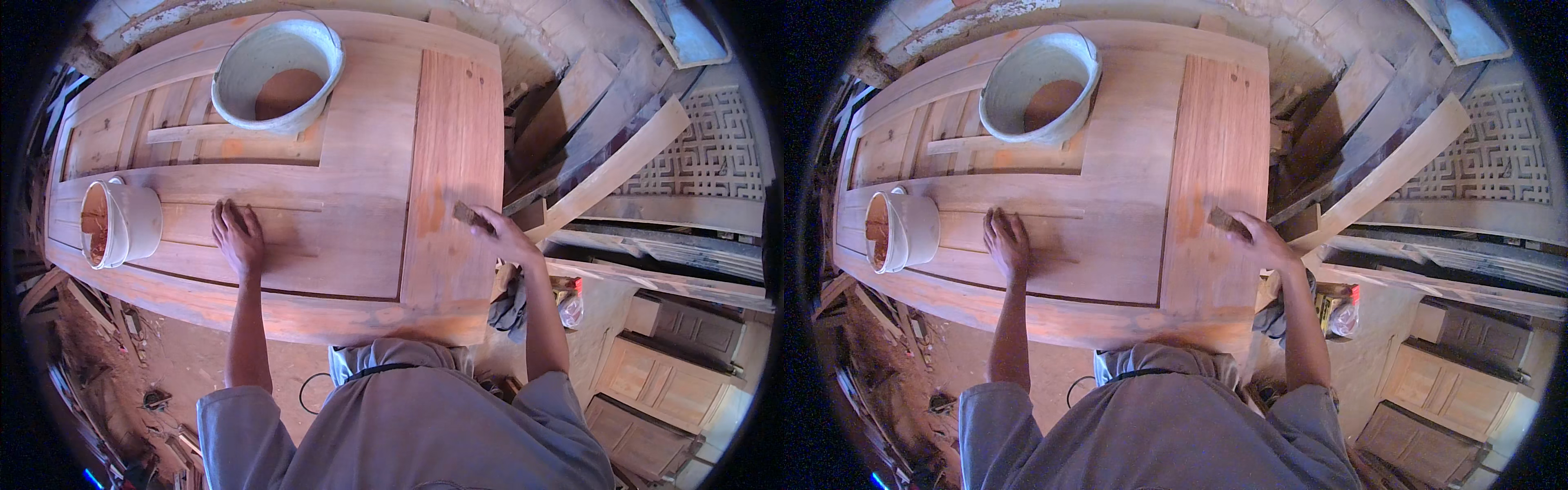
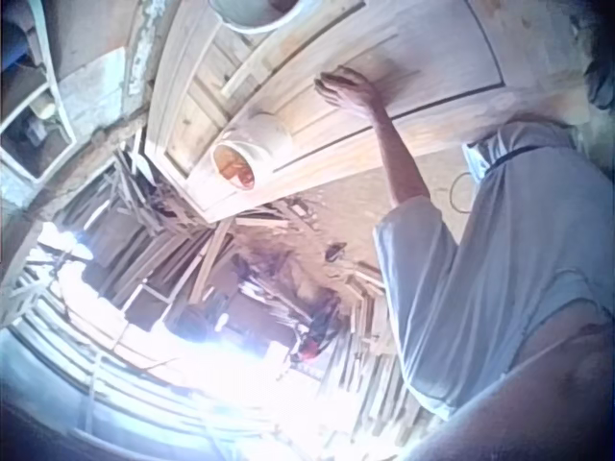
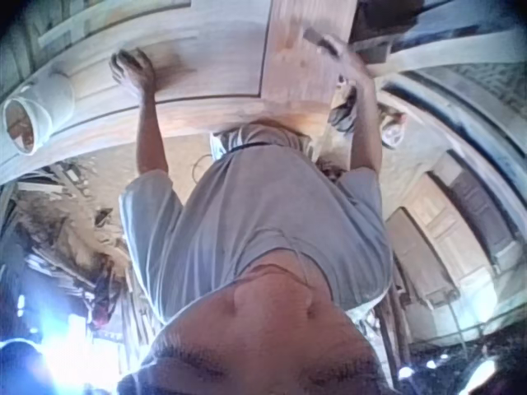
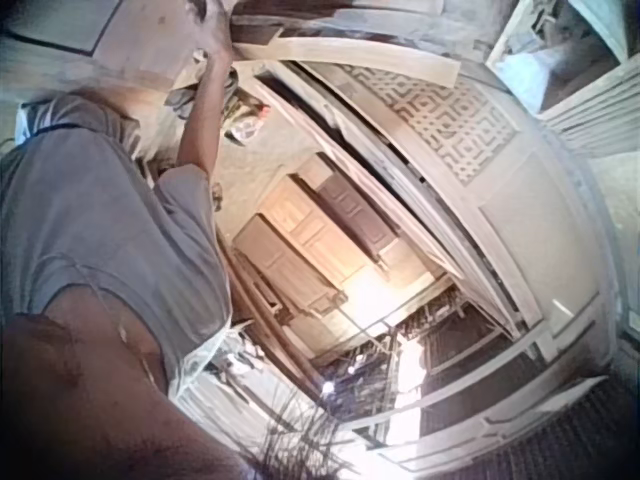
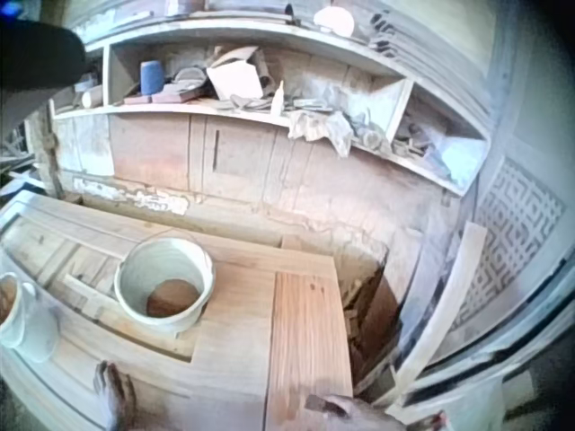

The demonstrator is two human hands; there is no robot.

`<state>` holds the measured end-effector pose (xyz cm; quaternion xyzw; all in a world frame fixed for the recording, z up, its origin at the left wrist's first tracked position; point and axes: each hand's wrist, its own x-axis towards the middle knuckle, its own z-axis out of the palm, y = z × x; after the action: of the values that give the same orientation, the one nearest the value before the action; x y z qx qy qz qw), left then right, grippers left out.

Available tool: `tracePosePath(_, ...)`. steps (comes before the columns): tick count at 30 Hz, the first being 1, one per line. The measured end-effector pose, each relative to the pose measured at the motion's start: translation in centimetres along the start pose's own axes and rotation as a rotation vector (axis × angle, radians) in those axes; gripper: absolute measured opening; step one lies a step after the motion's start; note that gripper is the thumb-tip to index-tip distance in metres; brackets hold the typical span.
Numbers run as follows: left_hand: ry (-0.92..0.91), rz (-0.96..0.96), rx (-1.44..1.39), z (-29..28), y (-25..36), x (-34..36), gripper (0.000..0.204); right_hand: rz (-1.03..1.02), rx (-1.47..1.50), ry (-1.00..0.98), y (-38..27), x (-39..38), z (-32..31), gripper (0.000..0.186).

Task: The person applies a brown liquid finish to a wooden door using a brush, dipping the brush into a bucket of liquid and wiping it across the wooden panels.

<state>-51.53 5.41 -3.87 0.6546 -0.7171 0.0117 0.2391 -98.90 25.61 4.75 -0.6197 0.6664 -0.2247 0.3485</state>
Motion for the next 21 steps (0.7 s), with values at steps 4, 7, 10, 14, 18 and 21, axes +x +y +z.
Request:
tracePosePath(4,-0.010,-0.013,0.007,0.3,-0.2,0.0,0.048,0.396,-0.285,0.047,1.9,5.3,0.6,0.040)
tracePosePath(7,-0.014,-0.035,0.007,0.1,-0.3,0.1,0.048,0.366,-0.383,0.096,0.7,8.2,0.8,0.051)
tracePosePath(10,-0.022,-0.034,0.009,-0.1,-0.2,0.0,0.049,0.345,-0.464,0.068,1.1,10.2,0.6,0.051)
tracePosePath(14,-0.034,-0.023,0.014,0.0,-0.3,0.0,0.048,0.373,-0.509,0.015,0.9,11.3,0.7,0.051)
tracePosePath(18,-0.052,-0.042,0.012,-0.2,0.1,0.1,0.049,0.371,-0.575,0.038,1.7,11.6,0.8,0.052)
tracePosePath(21,-0.042,-0.042,0.011,0.0,-0.1,0.2,0.050,0.455,-0.707,0.012,1.4,12.4,-0.3,0.051)
